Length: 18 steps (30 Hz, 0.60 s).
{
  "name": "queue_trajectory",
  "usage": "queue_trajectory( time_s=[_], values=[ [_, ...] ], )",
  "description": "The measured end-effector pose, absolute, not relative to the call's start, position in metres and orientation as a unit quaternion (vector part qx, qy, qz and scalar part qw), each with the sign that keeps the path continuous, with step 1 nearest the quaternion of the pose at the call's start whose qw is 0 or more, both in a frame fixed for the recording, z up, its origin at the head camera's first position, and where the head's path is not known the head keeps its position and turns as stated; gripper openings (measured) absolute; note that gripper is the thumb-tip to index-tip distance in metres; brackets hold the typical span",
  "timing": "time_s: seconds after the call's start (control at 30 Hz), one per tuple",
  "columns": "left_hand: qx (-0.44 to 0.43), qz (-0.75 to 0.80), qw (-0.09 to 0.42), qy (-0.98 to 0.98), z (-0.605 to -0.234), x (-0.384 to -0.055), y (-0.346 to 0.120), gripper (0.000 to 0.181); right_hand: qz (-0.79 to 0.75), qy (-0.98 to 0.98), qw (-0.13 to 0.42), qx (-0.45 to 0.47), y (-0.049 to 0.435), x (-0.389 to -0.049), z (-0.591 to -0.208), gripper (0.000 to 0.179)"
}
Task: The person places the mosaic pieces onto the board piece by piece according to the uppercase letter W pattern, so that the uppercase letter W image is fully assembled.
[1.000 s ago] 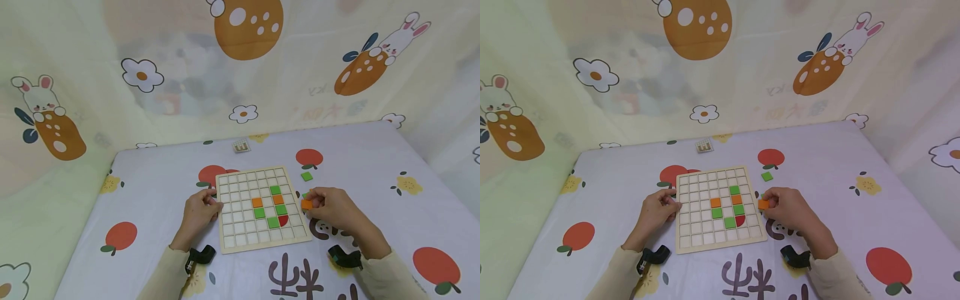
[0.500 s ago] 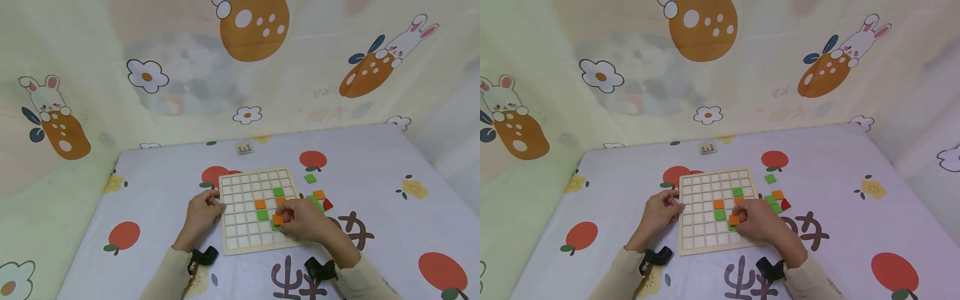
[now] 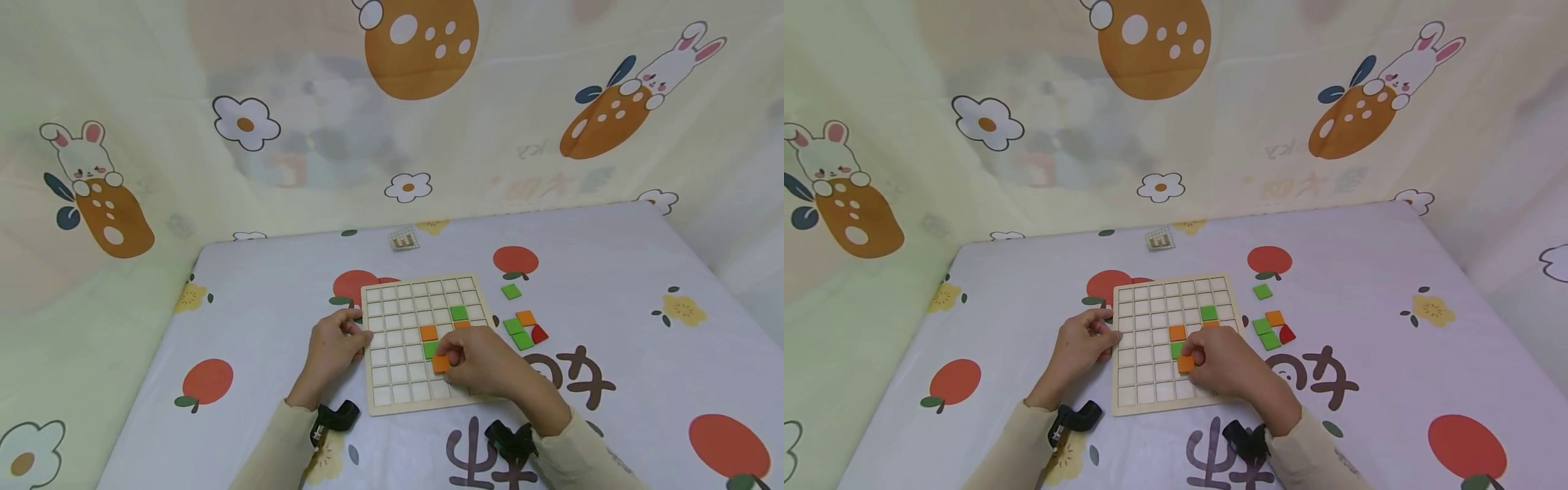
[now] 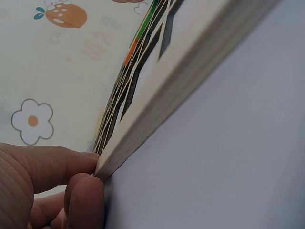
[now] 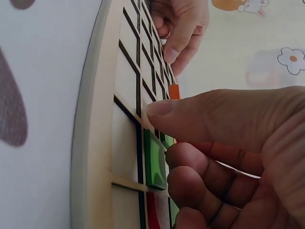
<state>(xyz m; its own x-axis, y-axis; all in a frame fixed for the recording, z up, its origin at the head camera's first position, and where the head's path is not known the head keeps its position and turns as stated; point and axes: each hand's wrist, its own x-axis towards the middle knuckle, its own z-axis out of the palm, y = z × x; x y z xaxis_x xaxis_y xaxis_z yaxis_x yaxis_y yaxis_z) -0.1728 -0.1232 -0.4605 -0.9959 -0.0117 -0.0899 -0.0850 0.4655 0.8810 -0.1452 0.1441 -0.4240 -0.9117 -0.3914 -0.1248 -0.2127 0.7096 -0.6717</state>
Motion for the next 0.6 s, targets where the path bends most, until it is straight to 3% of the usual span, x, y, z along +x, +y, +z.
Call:
queue_trajectory(
  time_s=[0.6],
  values=[
    [-0.027,0.523,0.029,0.852,-0.4621,-0.1731,-0.1232,0.041,-0.345,0.913,0.136,-0.170,0.1367,-0.1455,-0.4276,0.023]
  ],
)
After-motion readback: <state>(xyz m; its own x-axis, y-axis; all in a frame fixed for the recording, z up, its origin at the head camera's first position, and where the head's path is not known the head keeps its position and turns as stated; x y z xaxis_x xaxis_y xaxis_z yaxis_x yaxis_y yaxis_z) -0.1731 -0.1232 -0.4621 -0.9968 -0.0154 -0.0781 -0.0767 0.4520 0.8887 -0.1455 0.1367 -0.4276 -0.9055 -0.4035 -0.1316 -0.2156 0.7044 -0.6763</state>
